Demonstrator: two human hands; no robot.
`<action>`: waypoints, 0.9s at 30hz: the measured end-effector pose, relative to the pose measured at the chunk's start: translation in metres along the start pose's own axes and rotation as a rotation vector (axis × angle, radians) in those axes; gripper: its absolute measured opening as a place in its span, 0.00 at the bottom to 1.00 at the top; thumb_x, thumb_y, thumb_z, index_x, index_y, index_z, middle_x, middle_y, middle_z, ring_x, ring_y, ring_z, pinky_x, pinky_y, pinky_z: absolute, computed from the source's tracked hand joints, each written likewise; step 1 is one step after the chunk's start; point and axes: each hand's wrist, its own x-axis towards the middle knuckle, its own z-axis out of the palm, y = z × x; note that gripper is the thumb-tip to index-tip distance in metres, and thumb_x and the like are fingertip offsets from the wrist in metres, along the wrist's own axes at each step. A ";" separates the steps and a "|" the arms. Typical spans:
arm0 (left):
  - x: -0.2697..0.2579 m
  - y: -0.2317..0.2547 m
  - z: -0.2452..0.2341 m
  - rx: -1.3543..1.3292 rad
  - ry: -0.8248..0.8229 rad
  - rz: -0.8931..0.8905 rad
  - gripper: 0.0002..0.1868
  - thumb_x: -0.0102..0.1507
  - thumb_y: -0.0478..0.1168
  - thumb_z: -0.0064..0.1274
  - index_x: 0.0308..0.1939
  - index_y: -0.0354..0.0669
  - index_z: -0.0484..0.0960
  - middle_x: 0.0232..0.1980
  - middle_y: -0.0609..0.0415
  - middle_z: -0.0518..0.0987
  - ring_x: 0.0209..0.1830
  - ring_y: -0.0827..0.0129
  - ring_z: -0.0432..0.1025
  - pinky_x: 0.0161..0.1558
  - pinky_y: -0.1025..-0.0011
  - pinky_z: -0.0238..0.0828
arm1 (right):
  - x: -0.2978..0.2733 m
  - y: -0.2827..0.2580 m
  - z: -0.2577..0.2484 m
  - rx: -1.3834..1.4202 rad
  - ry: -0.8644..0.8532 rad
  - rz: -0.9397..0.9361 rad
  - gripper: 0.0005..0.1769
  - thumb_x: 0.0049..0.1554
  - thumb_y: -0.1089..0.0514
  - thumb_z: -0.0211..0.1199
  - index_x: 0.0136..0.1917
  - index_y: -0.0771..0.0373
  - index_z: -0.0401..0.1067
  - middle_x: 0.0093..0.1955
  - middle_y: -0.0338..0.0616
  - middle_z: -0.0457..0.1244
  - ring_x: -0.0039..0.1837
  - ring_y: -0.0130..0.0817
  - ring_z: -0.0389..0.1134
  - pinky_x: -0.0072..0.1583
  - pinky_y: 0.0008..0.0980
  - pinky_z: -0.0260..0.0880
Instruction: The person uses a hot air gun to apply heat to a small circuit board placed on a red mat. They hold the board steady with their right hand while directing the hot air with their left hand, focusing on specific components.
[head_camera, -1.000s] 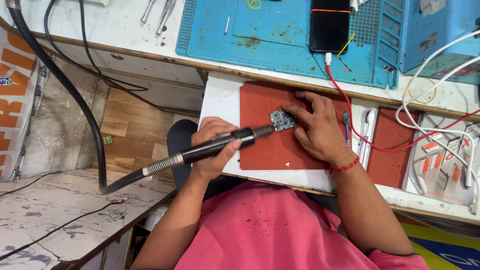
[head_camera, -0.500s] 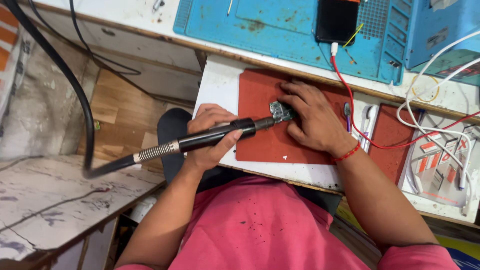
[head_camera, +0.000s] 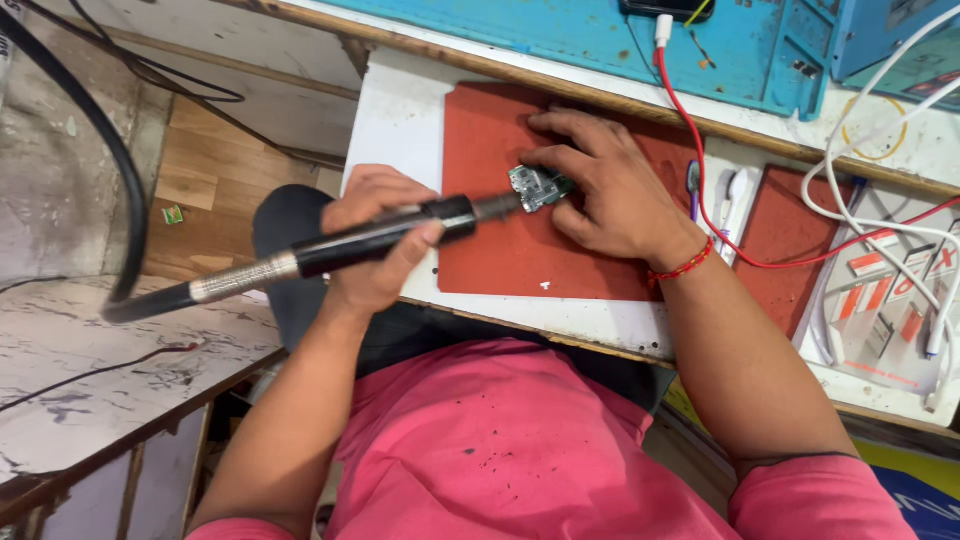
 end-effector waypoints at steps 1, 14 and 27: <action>0.001 -0.001 0.000 0.019 0.029 -0.024 0.15 0.63 0.43 0.64 0.45 0.36 0.82 0.46 0.49 0.83 0.53 0.60 0.75 0.60 0.64 0.71 | 0.001 0.002 0.000 0.005 0.003 -0.015 0.32 0.46 0.61 0.62 0.65 0.62 0.73 0.75 0.54 0.58 0.77 0.53 0.57 0.75 0.49 0.56; 0.002 0.005 0.004 0.109 0.093 0.000 0.14 0.61 0.43 0.64 0.44 0.36 0.83 0.44 0.51 0.84 0.51 0.60 0.74 0.57 0.65 0.72 | 0.006 -0.006 -0.006 0.045 0.008 0.023 0.31 0.44 0.65 0.60 0.63 0.68 0.70 0.72 0.56 0.59 0.73 0.56 0.61 0.72 0.47 0.62; -0.001 0.000 0.001 0.120 0.135 -0.055 0.14 0.61 0.43 0.64 0.42 0.37 0.83 0.42 0.50 0.84 0.50 0.61 0.75 0.53 0.66 0.73 | 0.004 -0.002 -0.001 0.075 0.031 0.045 0.29 0.46 0.66 0.61 0.63 0.71 0.69 0.71 0.56 0.59 0.72 0.53 0.61 0.69 0.43 0.65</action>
